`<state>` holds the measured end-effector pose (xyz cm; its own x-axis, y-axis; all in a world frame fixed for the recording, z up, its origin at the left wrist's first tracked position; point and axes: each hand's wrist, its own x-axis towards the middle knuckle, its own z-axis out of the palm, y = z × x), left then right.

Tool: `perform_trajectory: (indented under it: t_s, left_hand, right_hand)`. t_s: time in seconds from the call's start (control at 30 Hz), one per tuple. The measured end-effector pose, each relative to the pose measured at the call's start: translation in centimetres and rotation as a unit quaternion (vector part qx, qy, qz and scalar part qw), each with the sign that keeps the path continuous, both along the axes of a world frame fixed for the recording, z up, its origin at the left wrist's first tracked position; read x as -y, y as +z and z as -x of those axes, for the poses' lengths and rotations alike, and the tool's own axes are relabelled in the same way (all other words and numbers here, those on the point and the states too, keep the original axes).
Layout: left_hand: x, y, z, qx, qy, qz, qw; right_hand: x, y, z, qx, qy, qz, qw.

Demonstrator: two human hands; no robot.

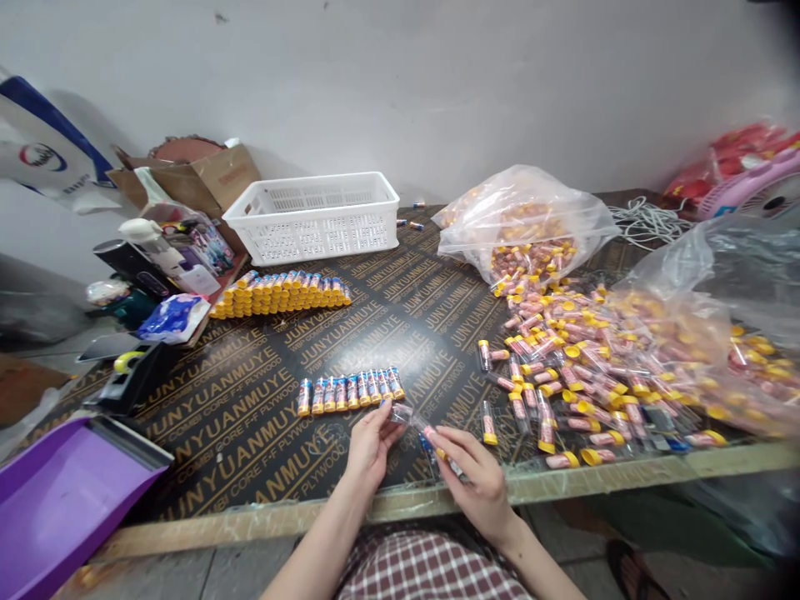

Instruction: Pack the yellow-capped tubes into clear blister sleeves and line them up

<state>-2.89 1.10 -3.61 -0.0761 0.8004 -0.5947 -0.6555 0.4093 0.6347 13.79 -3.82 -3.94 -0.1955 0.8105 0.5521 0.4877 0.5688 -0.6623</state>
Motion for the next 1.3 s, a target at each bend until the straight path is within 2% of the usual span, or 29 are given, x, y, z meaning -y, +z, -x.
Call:
perform_trajectory:
  t_s: [0.1, 0.3, 0.4, 0.5, 0.7, 0.8, 1.3]
  left_hand:
    - [0.3, 0.1, -0.4, -0.006, -0.010, -0.032, 0.999]
    - [0.6, 0.5, -0.8, -0.021, -0.071, -0.090, 0.993]
    - [0.9, 0.9, -1.1, -0.022, -0.138, -0.098, 0.985]
    - [1.3, 1.3, -1.5, -0.025, -0.208, -0.100, 0.973]
    - [1.8, 1.9, -1.8, -0.029, -0.276, -0.113, 0.954]
    - [1.9, 1.9, -1.9, -0.027, -0.279, -0.109, 0.954]
    - [2.3, 1.9, -2.1, -0.020, -0.263, -0.096, 0.960]
  right_hand:
    - [0.1, -0.1, 0.2, -0.020, 0.012, 0.029, 0.999]
    - [0.0, -0.2, 0.0, -0.078, 0.038, 0.129, 0.988]
    - [-0.3, -0.4, -0.1, -0.087, 0.030, 0.138, 0.986]
    - [-0.9, -0.2, -0.4, -0.065, 0.017, 0.113, 0.991]
    - [-1.7, 1.1, -1.1, -0.021, 0.121, 0.127, 0.984]
    - [-1.8, 1.2, -1.2, -0.025, 0.154, 0.144, 0.977]
    - [-1.4, 0.5, -0.6, -0.118, 0.157, 0.156, 0.968]
